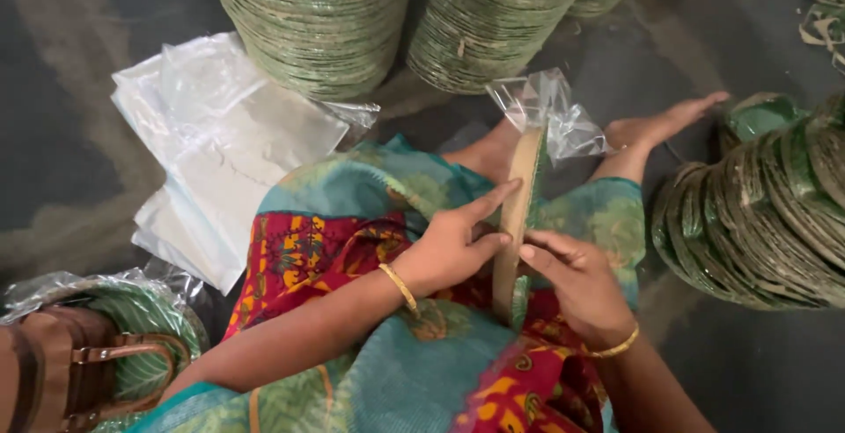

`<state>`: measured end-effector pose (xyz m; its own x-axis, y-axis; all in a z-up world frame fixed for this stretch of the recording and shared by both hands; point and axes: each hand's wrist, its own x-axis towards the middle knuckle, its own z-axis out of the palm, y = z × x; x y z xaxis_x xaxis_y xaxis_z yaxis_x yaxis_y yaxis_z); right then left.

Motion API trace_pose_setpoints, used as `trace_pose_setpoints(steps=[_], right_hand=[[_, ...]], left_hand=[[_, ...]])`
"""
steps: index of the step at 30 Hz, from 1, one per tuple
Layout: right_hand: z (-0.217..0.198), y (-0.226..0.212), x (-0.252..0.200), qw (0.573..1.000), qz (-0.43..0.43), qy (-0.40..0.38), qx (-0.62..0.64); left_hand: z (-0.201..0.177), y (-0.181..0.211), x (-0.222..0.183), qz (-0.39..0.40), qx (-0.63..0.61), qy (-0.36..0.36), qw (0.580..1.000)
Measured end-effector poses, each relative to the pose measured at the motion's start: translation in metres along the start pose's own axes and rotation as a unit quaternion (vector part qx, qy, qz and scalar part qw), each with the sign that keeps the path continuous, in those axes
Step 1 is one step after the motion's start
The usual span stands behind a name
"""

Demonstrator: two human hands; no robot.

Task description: The person sits on the floor among large stacks of pressed green leaf plates, picks up individual plates, aligns and stacks them, and wraps completed stacks in clear plastic bags, placing wrapped stacks aside.

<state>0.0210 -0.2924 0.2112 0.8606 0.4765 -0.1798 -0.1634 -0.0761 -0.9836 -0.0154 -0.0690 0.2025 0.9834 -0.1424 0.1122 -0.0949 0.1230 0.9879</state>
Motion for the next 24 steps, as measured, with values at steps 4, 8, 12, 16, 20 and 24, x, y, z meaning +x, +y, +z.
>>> trace_pose_setpoints(steps=[4, 8, 12, 16, 20, 24], right_hand=[[-0.012, 0.022, 0.004, 0.997, 0.009, -0.029, 0.069], [0.001, 0.002, -0.001, 1.0, -0.007, 0.019, 0.003], [0.006, -0.011, -0.003, 0.999, -0.029, -0.006, -0.032], [0.001, -0.001, -0.001, 1.0, -0.011, 0.01, -0.022], [-0.011, 0.029, 0.001, 0.997, -0.012, 0.002, 0.078], [-0.004, 0.023, 0.0, 0.995, 0.0, 0.049, 0.085]], left_hand=[[0.002, 0.0, -0.003, 0.045, -0.014, -0.015, 0.999], [0.005, 0.005, -0.001, 0.016, 0.027, -0.012, 0.999], [0.006, 0.006, -0.001, 0.037, 0.014, -0.013, 0.999], [0.006, 0.007, -0.004, 0.035, -0.024, -0.021, 0.999], [0.006, 0.017, -0.007, 0.057, 0.029, -0.023, 0.998], [0.008, 0.01, -0.006, 0.052, -0.018, -0.037, 0.998]])
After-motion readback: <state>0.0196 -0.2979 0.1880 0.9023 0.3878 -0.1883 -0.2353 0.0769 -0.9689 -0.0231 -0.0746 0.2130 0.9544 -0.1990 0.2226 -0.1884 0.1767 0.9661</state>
